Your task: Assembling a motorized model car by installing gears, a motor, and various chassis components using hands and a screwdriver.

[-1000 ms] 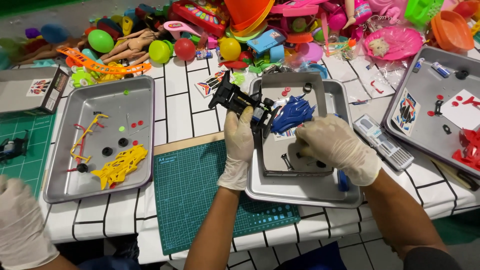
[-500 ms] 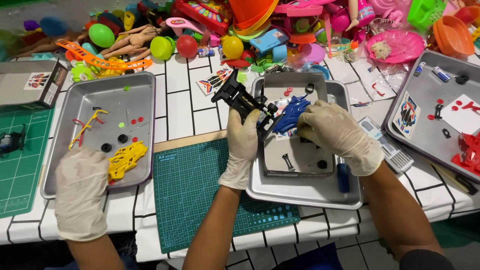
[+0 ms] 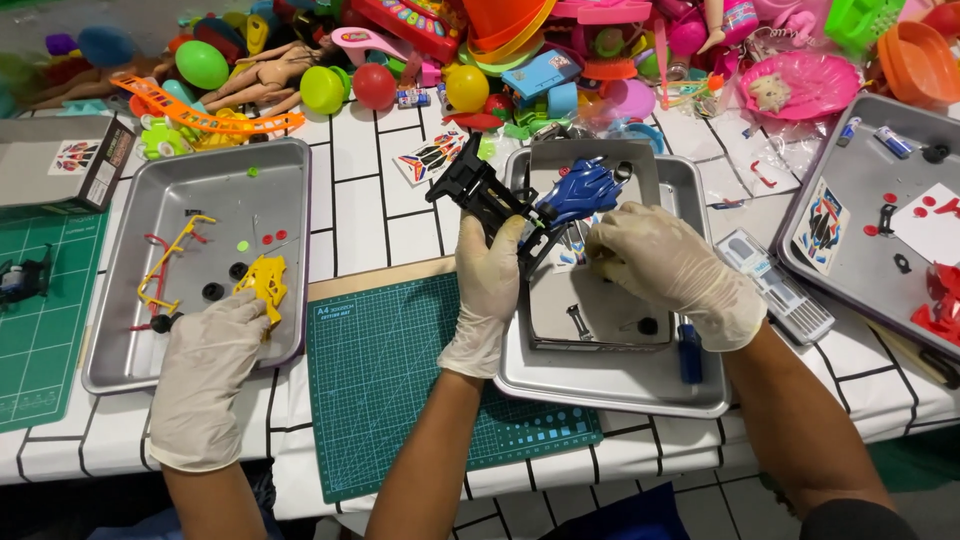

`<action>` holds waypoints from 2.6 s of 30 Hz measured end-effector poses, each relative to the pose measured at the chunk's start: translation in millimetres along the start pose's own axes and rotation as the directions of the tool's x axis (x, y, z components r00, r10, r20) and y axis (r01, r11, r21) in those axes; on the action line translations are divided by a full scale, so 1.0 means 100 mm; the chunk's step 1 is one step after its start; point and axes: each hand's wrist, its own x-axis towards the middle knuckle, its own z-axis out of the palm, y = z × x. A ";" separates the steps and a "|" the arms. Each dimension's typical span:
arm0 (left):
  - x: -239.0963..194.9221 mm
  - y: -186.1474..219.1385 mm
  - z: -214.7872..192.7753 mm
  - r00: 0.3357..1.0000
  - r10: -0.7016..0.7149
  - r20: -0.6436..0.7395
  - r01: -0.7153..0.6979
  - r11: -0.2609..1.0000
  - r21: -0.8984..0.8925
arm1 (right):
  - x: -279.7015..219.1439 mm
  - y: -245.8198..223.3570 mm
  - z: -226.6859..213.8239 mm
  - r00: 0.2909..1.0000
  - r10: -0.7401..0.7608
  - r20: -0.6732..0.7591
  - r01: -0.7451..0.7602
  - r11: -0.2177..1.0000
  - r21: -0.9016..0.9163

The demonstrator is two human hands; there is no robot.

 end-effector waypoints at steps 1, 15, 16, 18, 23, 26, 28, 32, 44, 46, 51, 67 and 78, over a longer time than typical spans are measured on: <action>0.00 -0.02 0.00 1.000 -0.002 0.000 0.002 1.000 0.000 | -0.01 -0.01 0.01 1.000 0.000 0.002 0.000 1.000 0.001; 0.01 -0.07 -0.03 1.000 0.018 -0.004 -0.018 1.000 0.003 | 0.02 -0.15 -0.08 0.969 -0.115 0.220 0.077 0.982 0.172; 0.02 -0.11 -0.04 1.000 0.018 -0.005 -0.018 1.000 0.003 | 0.02 -0.13 -0.08 0.969 -0.115 0.221 0.078 0.982 0.172; 0.04 -0.19 -0.04 1.000 0.019 -0.003 -0.019 1.000 0.007 | 0.00 -0.09 -0.08 0.990 -0.121 0.067 0.110 0.983 0.147; 0.02 -0.10 -0.04 1.000 0.024 -0.007 -0.024 1.000 -0.001 | 0.01 0.01 0.02 0.991 -0.130 0.003 0.129 0.985 0.115; 0.03 -0.11 -0.03 1.000 0.022 -0.013 -0.022 1.000 -0.005 | -0.05 0.03 -0.18 0.996 -0.079 0.050 0.067 0.977 0.203; 0.00 0.01 0.01 1.000 0.024 -0.020 -0.024 1.000 -0.010 | -0.13 0.13 -0.31 0.994 -0.033 0.106 0.002 0.959 0.284; -0.06 0.26 0.08 0.990 -0.099 -0.099 0.110 0.987 0.117 | -0.32 0.36 -0.43 0.975 -0.032 -0.220 0.110 0.929 0.353; 0.06 -0.30 -0.02 0.999 0.028 -0.043 -0.027 1.000 0.015 | 0.29 0.26 0.01 0.920 -0.139 -0.367 0.067 0.977 -0.201; 0.07 -0.31 -0.02 0.998 0.038 -0.050 -0.037 0.999 0.027 | 0.45 0.36 0.13 0.906 -0.152 -0.394 0.042 0.961 -0.273; 0.06 -0.33 0.00 0.997 0.035 -0.061 -0.033 0.999 0.040 | 0.56 0.53 0.32 0.820 -0.146 -0.554 -0.023 0.958 -0.285; -0.06 0.14 0.08 0.994 0.058 -0.091 -0.053 0.997 0.060 | -0.36 -0.05 0.30 0.951 -0.301 0.072 0.308 0.893 -0.329; -0.02 -0.07 0.03 0.998 0.034 -0.045 -0.030 0.996 0.081 | -0.11 -0.07 -0.45 0.999 -0.041 -0.007 0.036 0.766 0.641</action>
